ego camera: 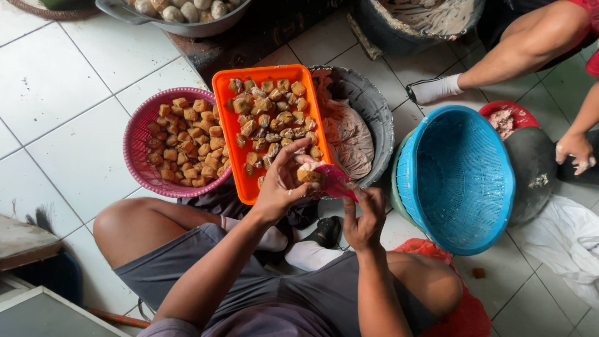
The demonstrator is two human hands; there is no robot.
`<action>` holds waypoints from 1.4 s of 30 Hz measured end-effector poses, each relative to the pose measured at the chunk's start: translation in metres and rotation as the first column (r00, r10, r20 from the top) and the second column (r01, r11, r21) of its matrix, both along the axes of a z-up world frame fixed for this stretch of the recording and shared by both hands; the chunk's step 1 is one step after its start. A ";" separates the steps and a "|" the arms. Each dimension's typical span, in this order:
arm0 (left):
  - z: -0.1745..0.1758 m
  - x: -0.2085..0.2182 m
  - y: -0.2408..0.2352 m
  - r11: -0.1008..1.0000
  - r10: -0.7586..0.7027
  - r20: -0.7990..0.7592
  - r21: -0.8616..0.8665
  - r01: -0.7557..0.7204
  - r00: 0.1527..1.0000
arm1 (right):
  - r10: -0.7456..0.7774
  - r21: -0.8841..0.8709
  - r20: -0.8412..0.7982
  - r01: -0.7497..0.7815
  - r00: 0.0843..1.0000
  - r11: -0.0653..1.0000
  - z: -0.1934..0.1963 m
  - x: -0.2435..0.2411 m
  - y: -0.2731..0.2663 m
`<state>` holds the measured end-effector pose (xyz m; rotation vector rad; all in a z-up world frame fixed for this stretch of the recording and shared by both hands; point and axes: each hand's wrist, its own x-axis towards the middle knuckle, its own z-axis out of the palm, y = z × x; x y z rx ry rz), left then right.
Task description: The person scoops a paste from a metal bowl with a pink spatula and fills small fried dough pieces, placing the stuffed items into an orange tray. The person repeats this process continuously while seated on the floor.
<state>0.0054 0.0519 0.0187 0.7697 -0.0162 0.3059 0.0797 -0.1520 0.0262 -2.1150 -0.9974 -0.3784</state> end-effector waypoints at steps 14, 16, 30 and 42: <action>-0.107 0.003 0.120 0.522 0.682 -0.353 0.848 -0.088 0.641 | 0.194 0.384 -0.777 0.207 0.598 0.900 -0.050 0.003 -0.022; -0.112 0.014 0.134 0.446 0.734 -0.333 0.894 -0.050 0.592 | 0.315 0.484 -0.799 0.236 0.513 0.843 -0.047 0.004 -0.022; -0.251 -0.054 0.216 0.438 0.825 -0.460 0.888 0.142 0.328 | 0.514 0.514 -0.848 0.432 0.128 0.741 -0.035 0.011 -0.031; -0.328 -0.036 0.185 0.336 0.822 -0.484 0.838 0.429 0.300 | 0.560 0.522 -0.828 0.411 0.034 0.747 -0.029 0.005 -0.015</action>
